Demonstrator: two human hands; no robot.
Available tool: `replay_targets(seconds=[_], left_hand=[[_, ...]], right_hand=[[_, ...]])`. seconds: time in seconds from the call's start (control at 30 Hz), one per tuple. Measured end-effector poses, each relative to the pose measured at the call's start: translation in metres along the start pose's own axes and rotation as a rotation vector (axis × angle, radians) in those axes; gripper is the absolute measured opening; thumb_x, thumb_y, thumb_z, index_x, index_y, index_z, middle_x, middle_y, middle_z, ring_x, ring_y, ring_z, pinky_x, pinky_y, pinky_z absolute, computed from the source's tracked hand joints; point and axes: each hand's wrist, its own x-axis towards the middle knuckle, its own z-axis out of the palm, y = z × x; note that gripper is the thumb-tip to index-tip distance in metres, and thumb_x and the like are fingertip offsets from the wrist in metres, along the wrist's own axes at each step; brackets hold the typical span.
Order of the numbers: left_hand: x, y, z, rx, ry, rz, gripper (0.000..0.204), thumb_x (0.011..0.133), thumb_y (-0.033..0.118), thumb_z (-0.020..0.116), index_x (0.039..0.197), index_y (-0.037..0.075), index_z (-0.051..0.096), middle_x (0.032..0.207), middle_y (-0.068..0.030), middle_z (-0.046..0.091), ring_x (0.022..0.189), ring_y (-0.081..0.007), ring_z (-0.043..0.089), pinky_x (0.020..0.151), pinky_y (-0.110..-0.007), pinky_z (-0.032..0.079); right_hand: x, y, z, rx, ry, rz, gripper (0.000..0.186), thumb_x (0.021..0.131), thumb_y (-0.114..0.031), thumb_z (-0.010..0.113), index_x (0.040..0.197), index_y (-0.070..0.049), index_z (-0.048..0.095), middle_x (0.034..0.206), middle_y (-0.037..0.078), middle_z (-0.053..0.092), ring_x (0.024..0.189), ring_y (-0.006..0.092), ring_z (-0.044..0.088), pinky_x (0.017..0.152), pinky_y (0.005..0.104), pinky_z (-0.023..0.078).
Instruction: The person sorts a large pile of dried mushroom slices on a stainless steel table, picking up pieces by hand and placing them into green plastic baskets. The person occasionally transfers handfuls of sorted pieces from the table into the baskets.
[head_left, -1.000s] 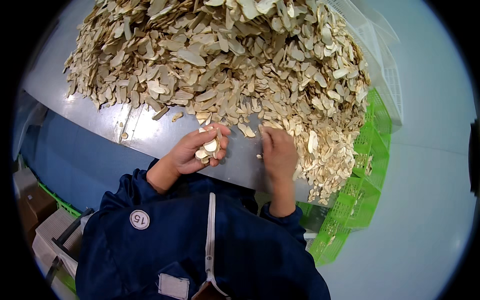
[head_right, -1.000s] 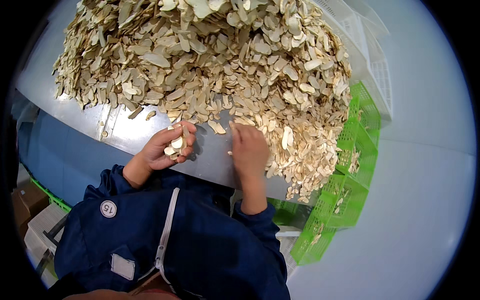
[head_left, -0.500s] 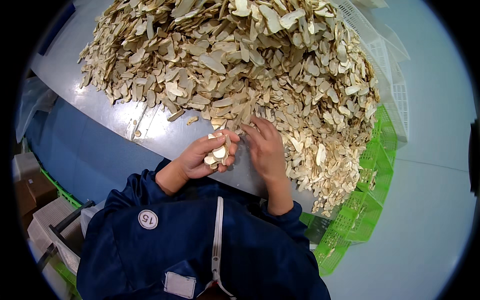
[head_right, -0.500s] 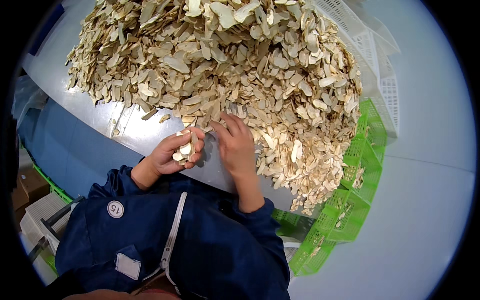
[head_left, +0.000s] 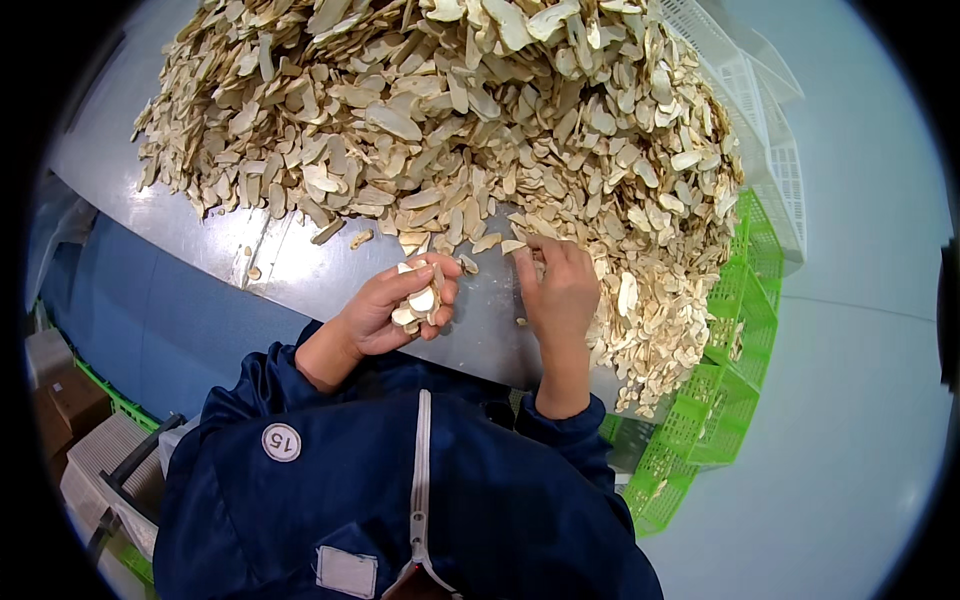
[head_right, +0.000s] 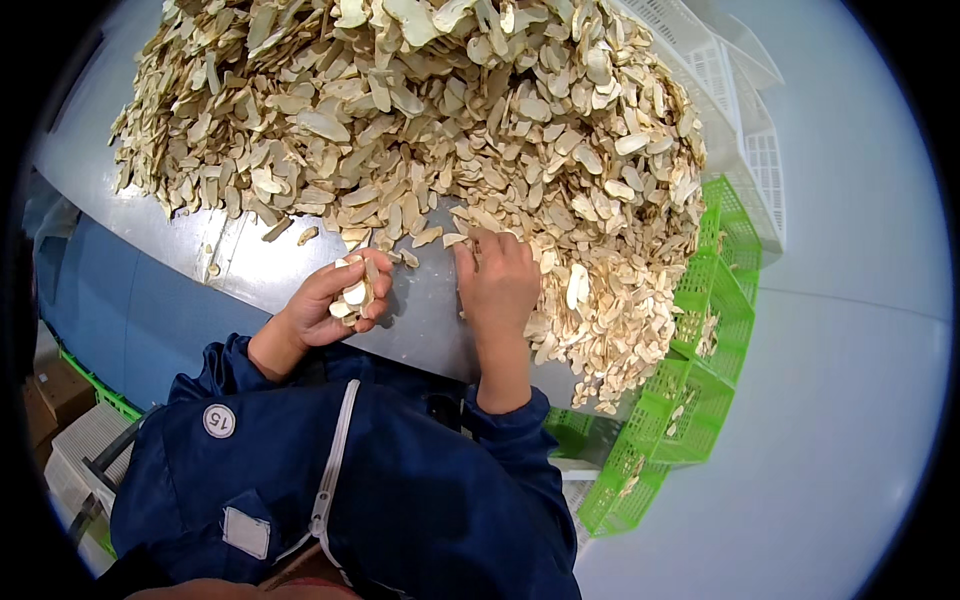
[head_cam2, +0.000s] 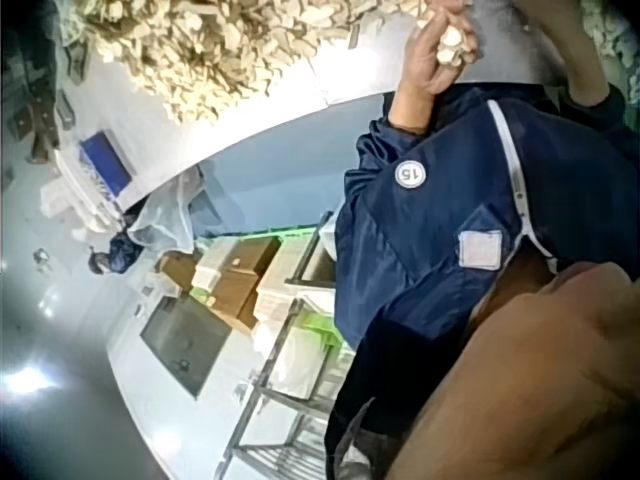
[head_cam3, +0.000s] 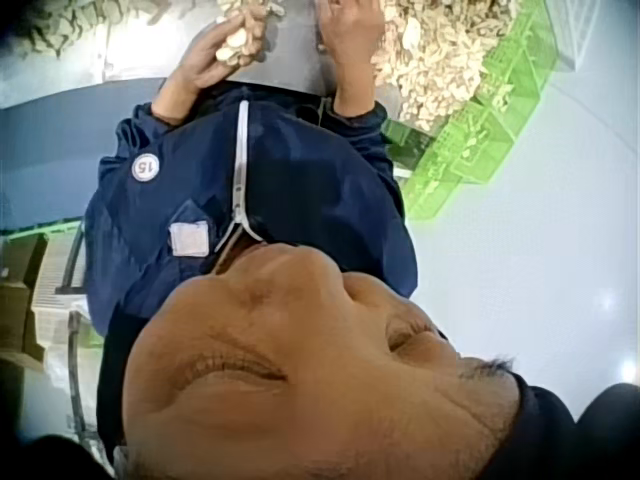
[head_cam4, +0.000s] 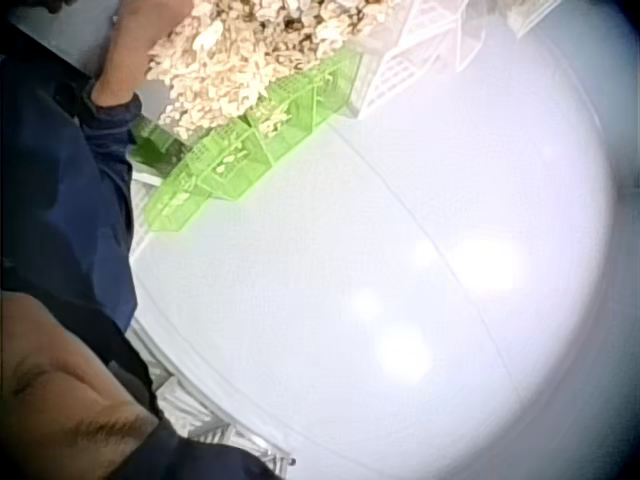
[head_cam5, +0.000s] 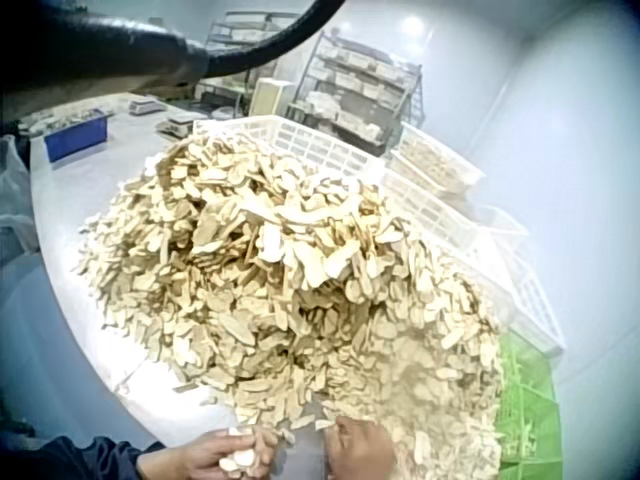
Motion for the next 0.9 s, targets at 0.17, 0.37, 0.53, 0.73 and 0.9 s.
replay_targets(seconds=[0.17,0.37,0.53,0.73,0.9], left_hand=[[0.000,0.000,0.002,0.001,0.001,0.005,0.031,0.107,0.026,0.049,0.126,0.002,0.053,0.103,-0.0107,0.066,0.083,-0.0219,0.067,0.058,-0.031,0.057],[0.000,0.000,0.002,0.021,0.021,-0.005,0.031,0.106,0.026,0.050,0.126,0.003,0.053,0.102,-0.0105,0.066,0.082,-0.0215,0.067,0.058,-0.031,0.056],[-0.001,0.000,0.002,0.027,0.011,0.003,0.030,0.107,0.026,0.049,0.126,0.003,0.053,0.102,-0.0100,0.066,0.081,-0.0208,0.066,0.058,-0.030,0.055],[0.000,0.001,0.006,0.042,0.000,-0.009,0.030,0.105,0.027,0.054,0.124,0.003,0.056,0.099,-0.0078,0.065,0.083,-0.0201,0.066,0.061,-0.029,0.057],[-0.001,0.002,0.006,0.033,-0.001,0.002,0.031,0.105,0.027,0.054,0.125,0.003,0.055,0.099,-0.0084,0.065,0.083,-0.0202,0.066,0.061,-0.029,0.057]], right_hand=[[-0.008,0.001,0.000,0.068,-0.093,-0.024,0.018,0.078,-0.020,0.079,0.091,-0.013,0.069,0.091,0.005,0.066,0.088,0.0280,0.063,0.075,0.0404,0.052],[-0.010,-0.002,0.001,0.158,-0.039,-0.046,0.019,0.078,-0.019,0.079,0.093,-0.013,0.068,0.093,0.005,0.066,0.090,0.0284,0.063,0.077,0.0402,0.052],[-0.009,0.002,-0.005,0.014,-0.134,-0.037,0.019,0.080,-0.014,0.076,0.098,-0.013,0.069,0.097,0.006,0.068,0.092,0.0283,0.064,0.079,0.0404,0.052],[0.002,-0.005,-0.003,0.069,-0.036,-0.105,0.024,0.085,-0.020,0.071,0.108,-0.011,0.070,0.102,0.008,0.068,0.092,0.0284,0.062,0.079,0.0400,0.050],[0.024,-0.044,0.022,0.178,-0.086,-0.075,0.030,0.084,-0.022,0.073,0.111,-0.009,0.067,0.099,0.009,0.067,0.093,0.0302,0.063,0.080,0.0413,0.050]])
